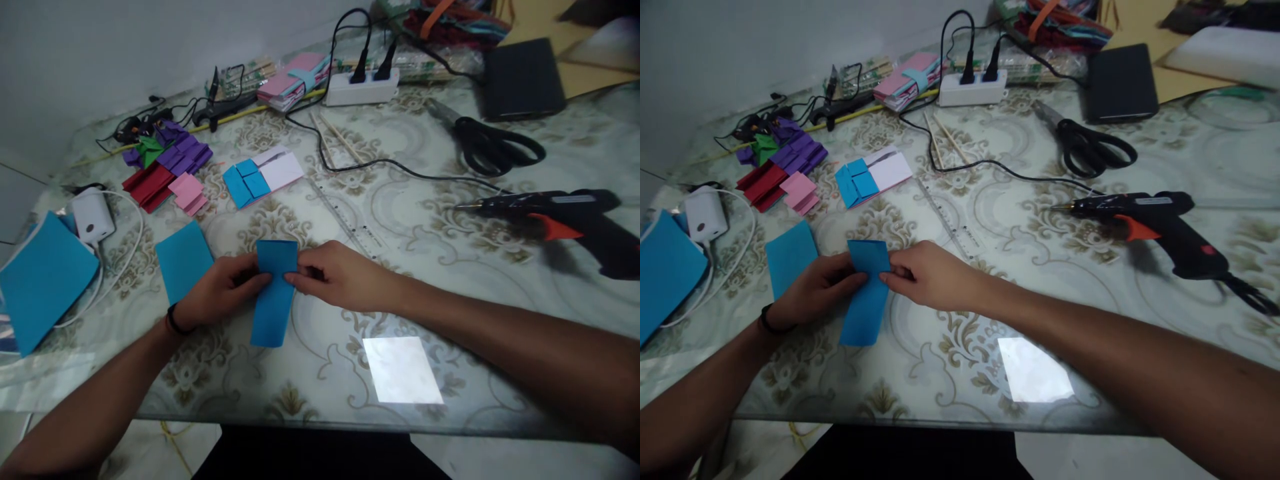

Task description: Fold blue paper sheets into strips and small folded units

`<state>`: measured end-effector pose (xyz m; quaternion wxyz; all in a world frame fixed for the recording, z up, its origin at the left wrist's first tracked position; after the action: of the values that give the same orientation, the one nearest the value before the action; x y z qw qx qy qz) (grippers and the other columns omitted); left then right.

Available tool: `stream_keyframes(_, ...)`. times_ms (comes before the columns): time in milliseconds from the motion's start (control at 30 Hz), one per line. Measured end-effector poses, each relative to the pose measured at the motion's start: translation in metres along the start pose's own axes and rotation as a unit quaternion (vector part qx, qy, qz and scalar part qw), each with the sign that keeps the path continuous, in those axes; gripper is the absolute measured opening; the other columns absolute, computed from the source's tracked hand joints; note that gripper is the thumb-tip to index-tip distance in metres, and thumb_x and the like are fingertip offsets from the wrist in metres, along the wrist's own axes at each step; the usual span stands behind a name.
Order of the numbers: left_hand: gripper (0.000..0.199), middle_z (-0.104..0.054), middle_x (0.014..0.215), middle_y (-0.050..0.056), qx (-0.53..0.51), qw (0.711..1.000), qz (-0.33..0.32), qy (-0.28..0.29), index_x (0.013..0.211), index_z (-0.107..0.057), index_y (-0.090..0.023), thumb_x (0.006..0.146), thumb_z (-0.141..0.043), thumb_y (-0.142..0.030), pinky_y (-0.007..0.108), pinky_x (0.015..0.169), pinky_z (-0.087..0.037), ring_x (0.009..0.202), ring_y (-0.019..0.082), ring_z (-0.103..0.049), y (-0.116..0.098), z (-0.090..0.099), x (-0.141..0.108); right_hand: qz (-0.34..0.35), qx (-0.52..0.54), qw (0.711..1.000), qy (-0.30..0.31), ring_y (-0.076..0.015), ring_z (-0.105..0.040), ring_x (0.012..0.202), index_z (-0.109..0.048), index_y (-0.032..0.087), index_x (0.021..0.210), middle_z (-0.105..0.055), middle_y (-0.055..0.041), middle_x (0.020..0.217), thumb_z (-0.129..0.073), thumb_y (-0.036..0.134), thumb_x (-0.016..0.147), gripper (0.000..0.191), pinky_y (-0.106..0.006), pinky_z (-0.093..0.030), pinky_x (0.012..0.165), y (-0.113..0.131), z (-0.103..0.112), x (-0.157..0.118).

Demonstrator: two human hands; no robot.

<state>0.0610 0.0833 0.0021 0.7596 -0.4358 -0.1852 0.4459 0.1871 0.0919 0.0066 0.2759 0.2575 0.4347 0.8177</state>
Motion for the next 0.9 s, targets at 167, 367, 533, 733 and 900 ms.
stream_keyframes(167, 0.029, -0.076, 0.092, 0.004, 0.006, 1.000, 0.001, 0.001, 0.102, -0.073, -0.015, 0.103, -0.059, -0.041, 0.026, 0.071, -0.052, 0.080, 0.017, -0.065, 0.0014, -0.0006, -0.0004, 0.004, 0.004, 1.000, 0.004, -0.0068, -0.039, 0.052, -0.046, 0.019, 0.070, -0.045, 0.0066, 0.058, -0.055, 0.035, 0.101, 0.036, -0.024, -0.027, 0.057, 0.0006, -0.0004, -0.0002)
stream_keyframes(367, 0.031, -0.076, 0.091, 0.004, 0.008, 1.000, 0.006, 0.002, 0.101, -0.073, -0.016, 0.103, -0.059, -0.044, 0.026, 0.071, -0.053, 0.081, 0.017, -0.066, 0.0028, -0.0003, 0.0000, 0.002, -0.003, 1.000, 0.004, -0.0070, -0.041, 0.054, -0.047, 0.019, 0.071, -0.046, 0.0060, 0.059, -0.055, 0.036, 0.100, 0.035, -0.024, -0.028, 0.058, 0.0005, -0.0005, -0.0005)
stream_keyframes(533, 0.032, -0.074, 0.089, 0.003, 0.006, 1.000, 0.014, 0.000, 0.094, -0.072, -0.015, 0.103, -0.060, -0.044, 0.025, 0.071, -0.053, 0.081, 0.017, -0.066, 0.0050, -0.0001, -0.0007, -0.004, -0.004, 1.000, 0.005, -0.0070, -0.040, 0.053, -0.047, 0.019, 0.070, -0.046, 0.0061, 0.058, -0.055, 0.036, 0.100, 0.036, -0.024, -0.027, 0.058, -0.0005, -0.0009, 0.0000)
stream_keyframes(733, 0.029, -0.077, 0.098, 0.004, -0.002, 1.000, 0.003, 0.002, 0.106, -0.073, -0.016, 0.103, -0.060, -0.042, 0.026, 0.076, -0.054, 0.086, 0.018, -0.068, 0.0045, -0.0009, -0.0013, -0.005, -0.003, 1.000, 0.007, -0.0075, -0.040, 0.054, -0.047, 0.019, 0.071, -0.046, 0.0060, 0.058, -0.055, 0.035, 0.100, 0.034, -0.024, -0.028, 0.059, -0.0003, -0.0003, -0.0005)
stream_keyframes(900, 0.030, -0.077, 0.094, 0.004, 0.001, 1.000, 0.001, -0.004, 0.103, -0.074, -0.016, 0.103, -0.061, -0.042, 0.025, 0.071, -0.053, 0.081, 0.017, -0.067, 0.0041, 0.0001, -0.0008, -0.005, -0.005, 1.000, 0.009, -0.0070, -0.040, 0.054, -0.047, 0.019, 0.071, -0.045, 0.0063, 0.058, -0.055, 0.035, 0.100, 0.034, -0.025, -0.028, 0.059, 0.0003, -0.0005, -0.0010)
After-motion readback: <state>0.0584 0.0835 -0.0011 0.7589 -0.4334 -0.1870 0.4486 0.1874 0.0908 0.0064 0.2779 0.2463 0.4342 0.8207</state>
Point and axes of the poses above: each hand's wrist, its own x-axis towards the middle knuckle, its own z-axis out of the back of the hand, y = z × x, the point moved 10 cm from there along x, towards the middle knuckle
